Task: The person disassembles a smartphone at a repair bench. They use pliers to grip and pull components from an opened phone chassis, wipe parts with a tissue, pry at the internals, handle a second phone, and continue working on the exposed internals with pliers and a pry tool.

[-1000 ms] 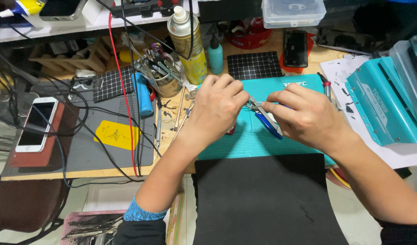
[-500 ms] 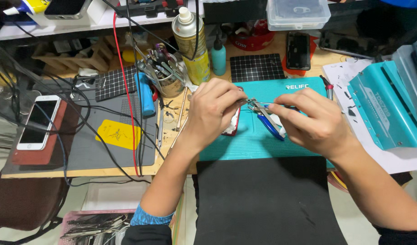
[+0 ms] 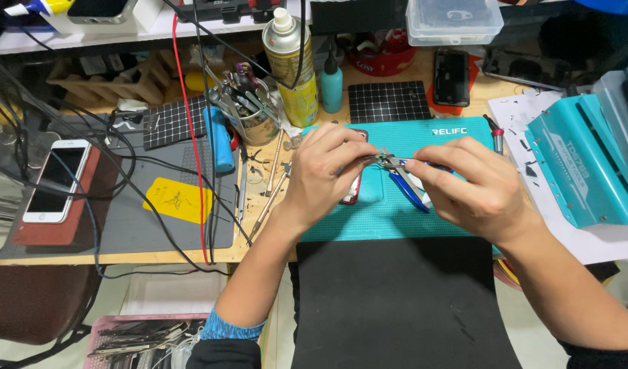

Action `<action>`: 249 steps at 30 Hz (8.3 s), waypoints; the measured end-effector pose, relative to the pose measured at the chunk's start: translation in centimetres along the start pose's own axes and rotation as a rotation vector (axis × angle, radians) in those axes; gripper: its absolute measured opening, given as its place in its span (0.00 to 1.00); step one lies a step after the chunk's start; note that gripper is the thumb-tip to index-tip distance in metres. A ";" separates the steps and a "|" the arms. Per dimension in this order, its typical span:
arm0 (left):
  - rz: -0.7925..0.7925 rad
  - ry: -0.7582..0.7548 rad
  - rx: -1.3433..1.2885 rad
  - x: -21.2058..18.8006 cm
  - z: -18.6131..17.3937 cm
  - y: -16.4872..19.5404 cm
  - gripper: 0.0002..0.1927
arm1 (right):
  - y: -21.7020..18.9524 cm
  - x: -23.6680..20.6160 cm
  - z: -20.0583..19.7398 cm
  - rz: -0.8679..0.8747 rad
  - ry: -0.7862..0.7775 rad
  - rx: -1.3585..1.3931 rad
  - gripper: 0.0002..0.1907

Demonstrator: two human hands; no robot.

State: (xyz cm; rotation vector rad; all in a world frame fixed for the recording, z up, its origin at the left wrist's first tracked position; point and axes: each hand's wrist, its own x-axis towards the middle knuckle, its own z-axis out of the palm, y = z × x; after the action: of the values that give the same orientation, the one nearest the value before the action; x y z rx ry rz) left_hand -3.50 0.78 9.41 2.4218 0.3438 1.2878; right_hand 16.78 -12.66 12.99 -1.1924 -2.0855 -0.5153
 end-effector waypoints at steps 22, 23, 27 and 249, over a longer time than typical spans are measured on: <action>0.176 -0.122 0.441 0.7 -1.6 0.7 0.06 | 1.2 -0.9 0.7 0.023 -0.218 -0.119 0.13; 0.141 -0.096 0.426 0.6 -2.0 0.5 0.07 | 1.5 -1.5 0.7 0.093 -0.192 -0.106 0.12; 0.012 -0.011 0.227 -0.1 -1.4 -0.3 0.08 | 3.1 -3.9 2.3 0.361 -0.106 -0.078 0.07; -0.827 0.236 -1.056 -3.5 5.6 -2.4 0.08 | 4.4 -6.0 4.5 0.674 -0.446 -0.075 0.13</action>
State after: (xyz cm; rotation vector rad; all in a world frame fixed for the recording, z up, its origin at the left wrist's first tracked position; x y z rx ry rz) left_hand -0.80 0.45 2.90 1.0596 0.4870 0.9644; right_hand 21.08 -11.23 5.61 -2.0801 -1.8353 -0.0044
